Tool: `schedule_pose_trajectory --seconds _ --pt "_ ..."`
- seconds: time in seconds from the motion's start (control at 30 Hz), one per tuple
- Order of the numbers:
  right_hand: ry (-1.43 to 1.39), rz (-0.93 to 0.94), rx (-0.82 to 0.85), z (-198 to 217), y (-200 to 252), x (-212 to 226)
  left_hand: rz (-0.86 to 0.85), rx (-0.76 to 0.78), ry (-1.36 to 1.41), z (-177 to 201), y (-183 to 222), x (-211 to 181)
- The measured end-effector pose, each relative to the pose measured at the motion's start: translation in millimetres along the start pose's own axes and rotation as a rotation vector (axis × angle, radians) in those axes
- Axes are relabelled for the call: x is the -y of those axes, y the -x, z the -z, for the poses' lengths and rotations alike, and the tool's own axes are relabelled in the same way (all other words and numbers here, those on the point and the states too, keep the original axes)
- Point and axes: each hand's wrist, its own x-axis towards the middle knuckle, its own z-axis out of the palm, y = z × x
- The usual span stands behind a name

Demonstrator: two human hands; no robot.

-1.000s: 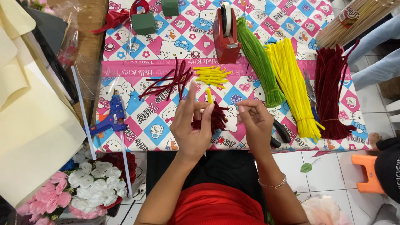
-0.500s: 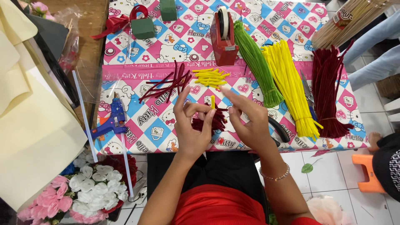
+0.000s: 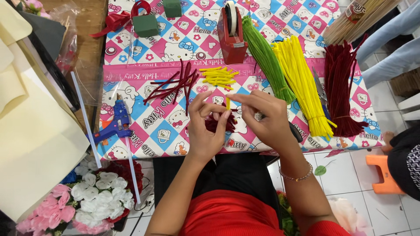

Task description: The person uses pliers to cut pipe cleaners into smaller segments and then twists the ends of several yellow pipe cleaners together by hand.

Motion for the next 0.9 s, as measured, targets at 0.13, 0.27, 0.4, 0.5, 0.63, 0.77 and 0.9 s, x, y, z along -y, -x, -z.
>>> schedule_pose_trajectory --seconds 0.13,0.27,0.4,0.5,0.63,0.77,0.9 --pt "-0.064 -0.008 -0.004 -8 0 8 0.014 -0.01 -0.005 14 -3 3" --pt "-0.102 -0.054 0.072 -33 7 -4 0.136 -0.034 0.307 25 1 14" --pt "-0.07 -0.077 0.067 -54 14 -18 0.397 -0.031 0.961 29 16 54" --pt "-0.226 -0.19 -0.009 -53 28 4 0.441 0.031 1.016 28 17 49" --pt "-0.45 -0.34 -0.055 -50 44 -8 0.454 0.133 1.053 14 15 44" --pt "-0.717 -0.529 -0.118 -44 47 -16 0.478 0.27 1.077 4 19 46" --pt "-1.018 -0.597 -0.129 -46 51 -26 0.533 0.381 1.08 7 22 49"
